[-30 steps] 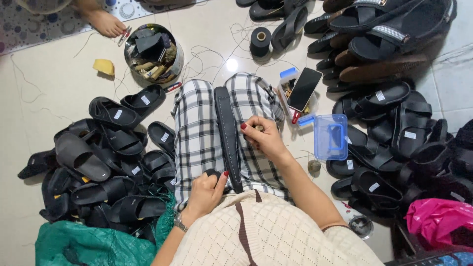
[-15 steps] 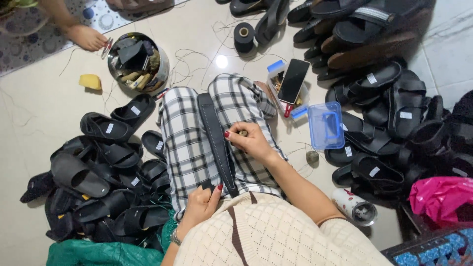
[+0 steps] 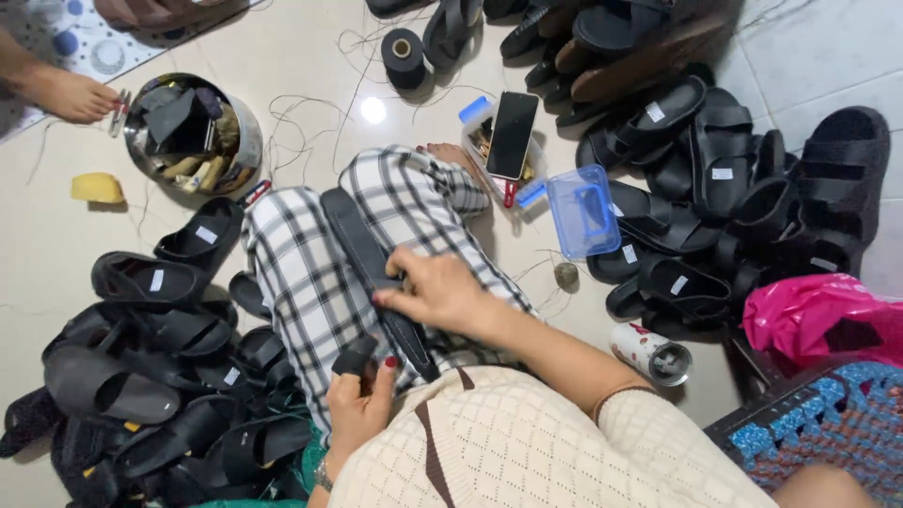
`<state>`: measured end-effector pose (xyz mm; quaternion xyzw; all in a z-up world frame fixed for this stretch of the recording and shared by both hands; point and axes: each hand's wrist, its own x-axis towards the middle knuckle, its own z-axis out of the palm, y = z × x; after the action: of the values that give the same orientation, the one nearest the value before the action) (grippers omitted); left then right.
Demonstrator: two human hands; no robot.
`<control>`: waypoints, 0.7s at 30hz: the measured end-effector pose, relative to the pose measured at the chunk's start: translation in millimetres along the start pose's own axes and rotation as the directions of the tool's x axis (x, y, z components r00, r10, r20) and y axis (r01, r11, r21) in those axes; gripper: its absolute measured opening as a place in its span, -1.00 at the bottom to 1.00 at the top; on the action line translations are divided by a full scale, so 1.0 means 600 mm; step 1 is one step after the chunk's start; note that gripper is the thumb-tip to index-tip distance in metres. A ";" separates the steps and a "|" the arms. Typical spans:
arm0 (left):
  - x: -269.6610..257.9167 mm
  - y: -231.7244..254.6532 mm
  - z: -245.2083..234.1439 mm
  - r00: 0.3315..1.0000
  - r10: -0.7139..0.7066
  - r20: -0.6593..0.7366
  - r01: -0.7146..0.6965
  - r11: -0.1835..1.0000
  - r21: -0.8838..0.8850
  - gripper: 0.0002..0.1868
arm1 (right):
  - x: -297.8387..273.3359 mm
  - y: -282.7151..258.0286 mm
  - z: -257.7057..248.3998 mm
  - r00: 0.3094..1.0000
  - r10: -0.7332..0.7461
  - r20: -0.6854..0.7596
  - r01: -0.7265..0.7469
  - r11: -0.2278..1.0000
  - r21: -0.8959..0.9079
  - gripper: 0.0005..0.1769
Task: A person is hand-stitching the sole of a black sandal using a needle and thread while sitting on the floor.
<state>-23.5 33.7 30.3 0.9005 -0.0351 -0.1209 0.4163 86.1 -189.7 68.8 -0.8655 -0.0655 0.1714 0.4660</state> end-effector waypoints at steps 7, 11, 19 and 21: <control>0.108 0.087 -0.039 0.765 -0.465 0.446 0.344 0.880 0.326 0.03 | 0.035 -0.018 0.055 0.993 0.119 -0.016 -0.119 0.959 -0.258 -0.31; 0.125 0.107 -0.029 0.814 -0.413 0.409 0.258 0.887 0.382 -0.12 | 0.042 -0.027 0.050 0.990 0.131 -0.049 -0.139 0.956 -0.259 -0.26; 0.045 0.048 0.032 0.918 -0.319 0.235 0.256 0.930 0.265 -0.46 | 0.005 -0.018 0.068 0.993 -0.001 -0.121 -0.014 0.992 -0.126 -0.48; 0.026 0.043 0.027 0.959 -0.237 0.156 0.206 0.959 0.192 -0.54 | -0.008 -0.015 0.084 0.974 -0.073 -0.213 0.048 0.991 -0.122 -0.49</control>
<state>-11.2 2.4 36.8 0.9173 0.0189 -0.2431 0.3149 64.0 -146.5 52.1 -0.9024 -0.0505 0.0576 0.4240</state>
